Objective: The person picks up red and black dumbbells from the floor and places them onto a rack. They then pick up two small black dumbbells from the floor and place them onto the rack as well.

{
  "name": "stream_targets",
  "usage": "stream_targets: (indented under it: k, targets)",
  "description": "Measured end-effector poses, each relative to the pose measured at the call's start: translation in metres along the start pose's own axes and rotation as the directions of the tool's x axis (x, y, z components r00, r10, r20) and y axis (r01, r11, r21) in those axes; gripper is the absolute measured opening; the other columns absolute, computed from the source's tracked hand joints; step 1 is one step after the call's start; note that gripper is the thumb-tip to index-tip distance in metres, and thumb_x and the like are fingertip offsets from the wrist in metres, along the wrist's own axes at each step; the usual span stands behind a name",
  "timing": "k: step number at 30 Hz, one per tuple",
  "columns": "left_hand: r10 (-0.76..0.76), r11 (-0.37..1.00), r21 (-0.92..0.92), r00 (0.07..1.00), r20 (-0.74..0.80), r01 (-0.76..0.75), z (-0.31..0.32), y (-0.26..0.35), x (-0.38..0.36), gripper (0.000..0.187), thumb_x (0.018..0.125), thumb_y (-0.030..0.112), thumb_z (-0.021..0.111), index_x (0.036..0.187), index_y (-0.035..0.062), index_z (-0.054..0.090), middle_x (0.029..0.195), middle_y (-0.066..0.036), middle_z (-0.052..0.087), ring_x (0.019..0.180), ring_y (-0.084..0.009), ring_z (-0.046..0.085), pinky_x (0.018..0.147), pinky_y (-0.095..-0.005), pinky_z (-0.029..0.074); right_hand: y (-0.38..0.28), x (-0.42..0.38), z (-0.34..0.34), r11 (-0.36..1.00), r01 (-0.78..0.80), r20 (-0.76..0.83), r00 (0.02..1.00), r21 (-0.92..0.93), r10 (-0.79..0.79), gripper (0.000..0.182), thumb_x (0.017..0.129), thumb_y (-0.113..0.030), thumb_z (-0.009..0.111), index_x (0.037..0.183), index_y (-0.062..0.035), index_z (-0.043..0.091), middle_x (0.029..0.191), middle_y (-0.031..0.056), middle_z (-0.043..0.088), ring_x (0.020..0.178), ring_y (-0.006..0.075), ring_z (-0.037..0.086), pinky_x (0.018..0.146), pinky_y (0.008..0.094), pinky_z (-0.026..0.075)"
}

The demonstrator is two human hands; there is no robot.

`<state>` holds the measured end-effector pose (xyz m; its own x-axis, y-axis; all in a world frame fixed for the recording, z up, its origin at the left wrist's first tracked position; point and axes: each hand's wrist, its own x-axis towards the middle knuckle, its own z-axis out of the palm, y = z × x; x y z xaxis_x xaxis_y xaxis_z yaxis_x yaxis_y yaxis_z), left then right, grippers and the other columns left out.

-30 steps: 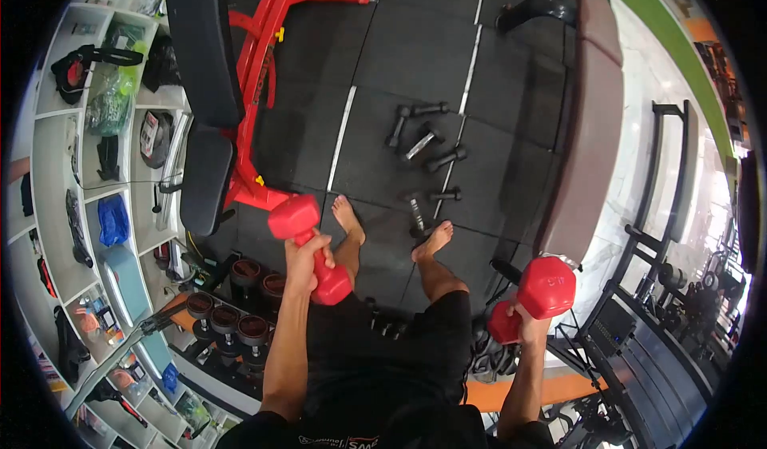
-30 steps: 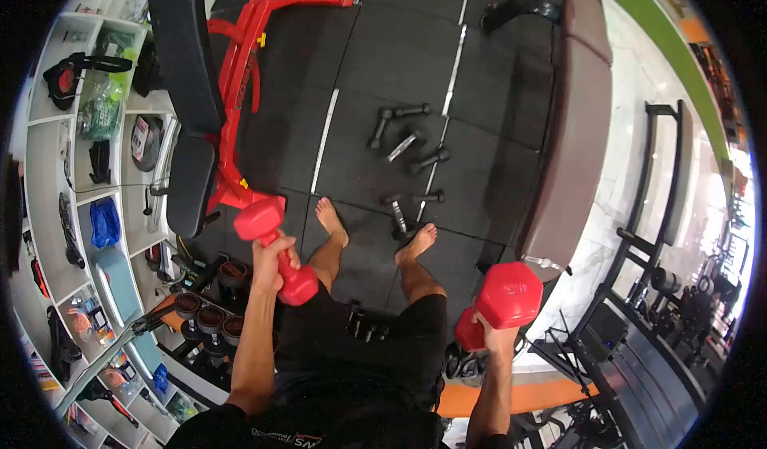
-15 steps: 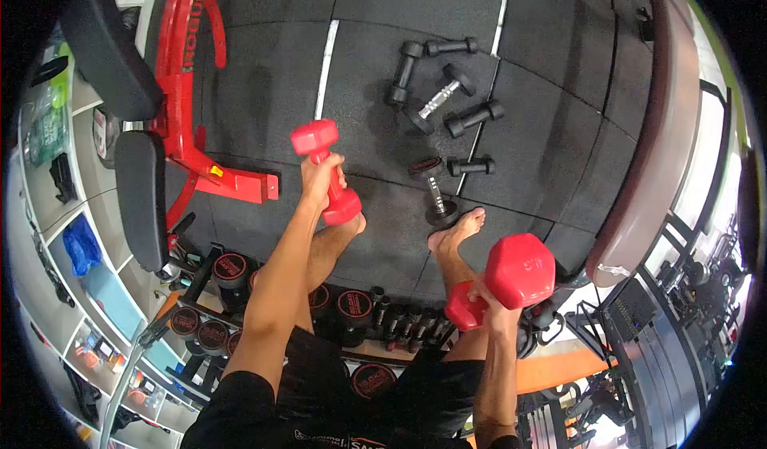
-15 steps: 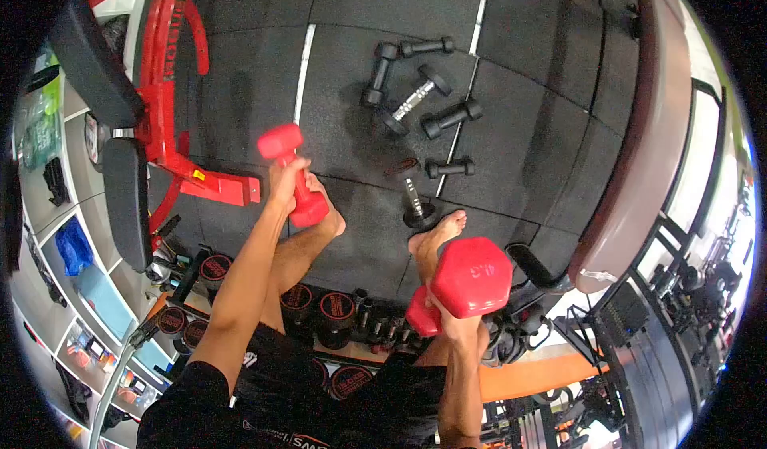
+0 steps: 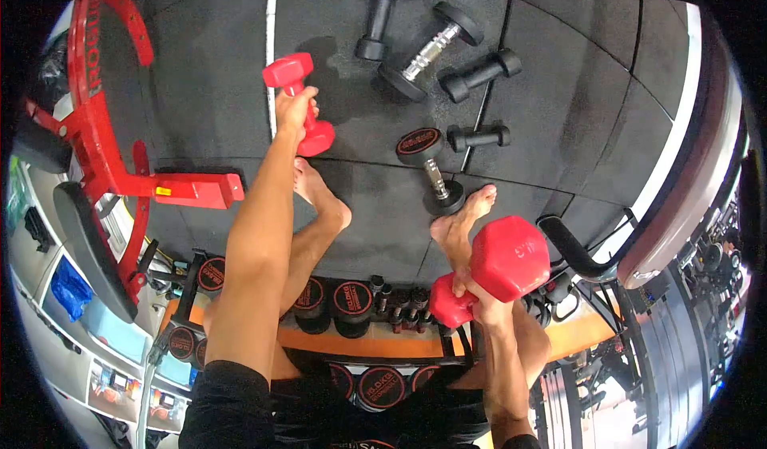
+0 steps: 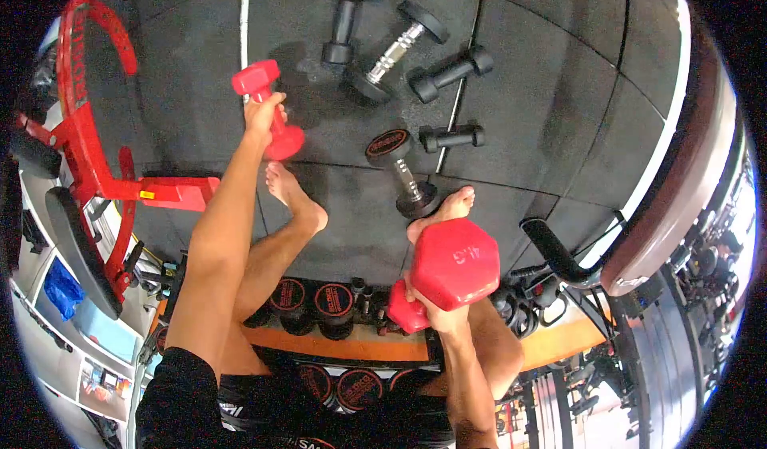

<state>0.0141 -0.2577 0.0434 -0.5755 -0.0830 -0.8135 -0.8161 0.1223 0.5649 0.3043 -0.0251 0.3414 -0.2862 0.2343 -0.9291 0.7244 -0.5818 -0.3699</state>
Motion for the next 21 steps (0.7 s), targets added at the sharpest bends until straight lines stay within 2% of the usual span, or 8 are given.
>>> stream_targets:
  k: [2, 4, 7, 10, 11, 14, 18, 21]
  targets:
    - [0.002, 1.000, 0.014, 1.000, -0.029, -0.002, 0.002, -0.013, 0.016, 0.018, 0.078, 0.003, 0.070, 0.084, 0.0095, 0.054, 0.064, -0.004, 0.055, 0.049, -0.0145, 0.054, 0.043, -0.0300, 0.047, 0.002, 0.007, -0.005, 0.998, 0.028, 0.024, 0.999, 0.061, -0.030, 0.007, 0.079, -0.003, 0.067, 0.082, -0.0034, 0.060, 0.072, 0.0047, 0.059, 0.067, 0.0160, 0.056, 0.067, 0.0302, 0.046]
    - [-0.017, 0.999, 0.047, 1.000, -0.025, 0.018, -0.002, -0.026, 0.026, 0.018, 0.078, 0.003, 0.070, 0.084, 0.0096, 0.054, 0.064, -0.004, 0.055, 0.049, -0.0145, 0.054, 0.043, -0.0300, 0.047, -0.001, 0.012, -0.013, 1.000, 0.016, 0.001, 1.000, -0.017, -0.016, 0.007, 0.081, -0.003, 0.066, 0.080, -0.0036, 0.059, 0.072, 0.0058, 0.059, 0.068, 0.0163, 0.057, 0.068, 0.0307, 0.046]
    - [-0.022, 0.996, 0.084, 0.998, -0.061, 0.027, 0.002, -0.044, 0.038, 0.020, 0.077, 0.001, 0.069, 0.086, 0.0097, 0.054, 0.063, -0.003, 0.054, 0.048, -0.0144, 0.053, 0.041, -0.0302, 0.046, 0.014, 0.021, -0.025, 0.994, 0.050, 0.003, 0.999, 0.101, -0.051, 0.006, 0.082, -0.004, 0.065, 0.083, -0.0027, 0.059, 0.072, 0.0059, 0.059, 0.068, 0.0173, 0.058, 0.067, 0.0315, 0.047]
    - [-0.024, 0.996, 0.081, 0.997, -0.073, 0.030, -0.007, -0.042, 0.039, 0.022, 0.076, 0.000, 0.070, 0.086, 0.0094, 0.053, 0.062, -0.003, 0.053, 0.045, -0.0149, 0.051, 0.040, -0.0305, 0.045, 0.015, 0.032, -0.035, 0.993, 0.082, 0.035, 0.996, -0.090, -0.079, 0.006, 0.082, -0.003, 0.065, 0.085, -0.0020, 0.060, 0.072, 0.0063, 0.059, 0.067, 0.0177, 0.058, 0.066, 0.0318, 0.047]
    - [-0.021, 0.997, 0.077, 0.997, -0.080, 0.027, -0.006, -0.041, 0.040, 0.022, 0.076, 0.000, 0.070, 0.086, 0.0093, 0.053, 0.062, -0.003, 0.053, 0.045, -0.0149, 0.051, 0.040, -0.0305, 0.045, 0.013, 0.035, -0.032, 0.997, 0.036, -0.039, 0.999, -0.071, -0.039, 0.008, 0.079, 0.000, 0.065, 0.085, -0.0019, 0.060, 0.072, 0.0063, 0.060, 0.067, 0.0181, 0.059, 0.064, 0.0321, 0.047]
    - [0.003, 0.996, 0.089, 0.989, -0.147, 0.011, -0.004, -0.050, 0.047, 0.020, 0.076, 0.001, 0.070, 0.086, 0.0075, 0.054, 0.060, -0.004, 0.054, 0.042, -0.0166, 0.051, 0.038, -0.0322, 0.044, 0.012, 0.044, -0.032, 0.998, 0.031, -0.051, 0.998, -0.054, -0.033, 0.010, 0.077, 0.003, 0.064, 0.084, -0.0018, 0.060, 0.072, 0.0067, 0.061, 0.065, 0.0184, 0.059, 0.063, 0.0326, 0.048]
    - [0.127, 0.942, 0.335, 0.925, -0.358, 0.001, 0.007, -0.046, 0.043, 0.015, 0.076, 0.012, 0.069, 0.076, 0.0040, 0.056, 0.056, -0.007, 0.056, 0.041, -0.0179, 0.055, 0.038, -0.0338, 0.047, 0.008, 0.066, -0.038, 1.000, -0.024, -0.161, 0.987, 0.000, 0.023, 0.004, 0.073, 0.001, 0.059, 0.077, -0.0006, 0.058, 0.065, 0.0091, 0.059, 0.064, 0.0198, 0.058, 0.066, 0.0316, 0.045]
    - [0.176, 0.897, 0.442, 0.900, -0.399, 0.021, 0.002, -0.052, 0.052, 0.017, 0.075, 0.017, 0.068, 0.079, 0.0015, 0.061, 0.056, -0.009, 0.059, 0.042, -0.0198, 0.059, 0.039, -0.0367, 0.050, -0.004, 0.100, -0.048, 0.996, 0.088, -0.242, 0.967, 0.005, -0.084, 0.008, 0.076, -0.005, 0.058, 0.069, -0.0007, 0.056, 0.061, 0.0095, 0.057, 0.058, 0.0203, 0.056, 0.061, 0.0316, 0.045]
